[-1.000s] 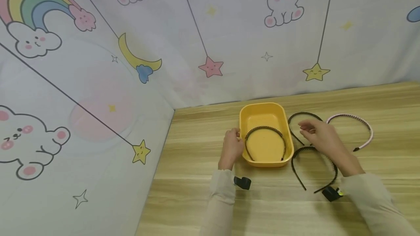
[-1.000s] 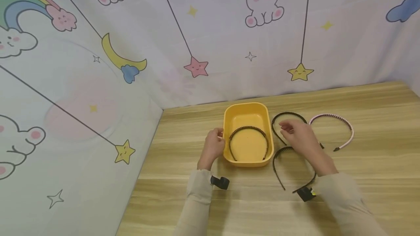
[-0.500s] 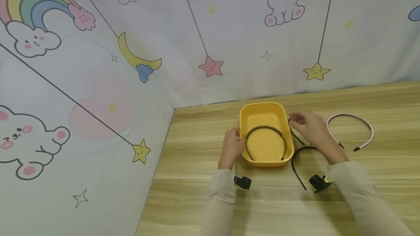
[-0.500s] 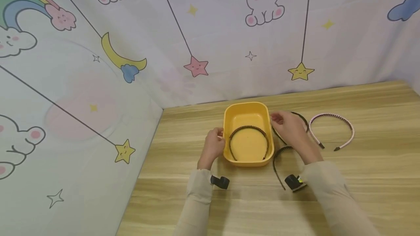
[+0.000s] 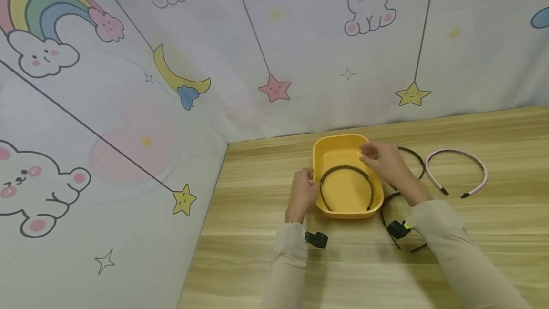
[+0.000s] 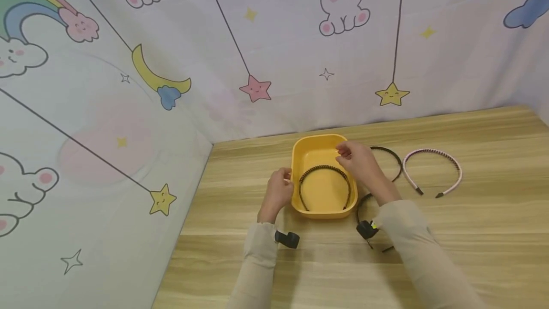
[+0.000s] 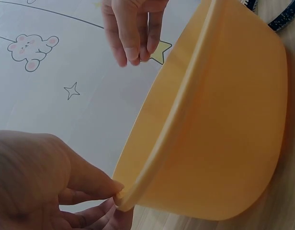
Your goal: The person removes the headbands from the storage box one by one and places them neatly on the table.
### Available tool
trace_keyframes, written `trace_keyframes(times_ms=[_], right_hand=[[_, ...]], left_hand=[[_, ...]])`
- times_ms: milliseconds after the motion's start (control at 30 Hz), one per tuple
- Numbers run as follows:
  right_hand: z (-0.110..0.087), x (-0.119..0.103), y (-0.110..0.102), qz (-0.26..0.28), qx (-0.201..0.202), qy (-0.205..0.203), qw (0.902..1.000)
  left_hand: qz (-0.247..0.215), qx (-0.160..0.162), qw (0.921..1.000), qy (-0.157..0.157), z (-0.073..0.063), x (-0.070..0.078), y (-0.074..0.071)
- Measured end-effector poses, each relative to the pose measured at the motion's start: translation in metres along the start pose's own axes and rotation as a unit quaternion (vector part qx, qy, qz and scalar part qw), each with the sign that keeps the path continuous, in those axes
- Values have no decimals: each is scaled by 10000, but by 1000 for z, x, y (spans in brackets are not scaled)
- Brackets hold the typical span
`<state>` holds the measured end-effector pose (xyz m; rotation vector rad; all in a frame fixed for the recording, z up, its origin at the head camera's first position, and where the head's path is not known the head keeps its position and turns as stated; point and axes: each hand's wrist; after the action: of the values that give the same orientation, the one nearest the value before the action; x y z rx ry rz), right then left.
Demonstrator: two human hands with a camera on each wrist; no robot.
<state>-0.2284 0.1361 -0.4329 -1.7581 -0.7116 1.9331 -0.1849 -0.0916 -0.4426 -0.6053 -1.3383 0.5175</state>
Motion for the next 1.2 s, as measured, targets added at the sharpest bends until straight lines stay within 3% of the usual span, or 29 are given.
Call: trace_keyframes(times_ms=[600,1200], right_hand=[[12,-7,27,-81,-298,79,9995],[29,-4,38,-246,-568,522,9967]], left_hand=[[31,21,10000,74,-1,-2,0],[-49,4,10000,68,0,-2,0]])
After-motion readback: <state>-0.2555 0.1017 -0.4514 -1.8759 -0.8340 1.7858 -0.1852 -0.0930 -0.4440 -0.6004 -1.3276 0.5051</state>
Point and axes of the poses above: each hand's wrist, its own z-axis towards the middle knuckle, its own y-axis out of the palm, x = y × z, and after that the axes turned 14 degrees about y, right-handed
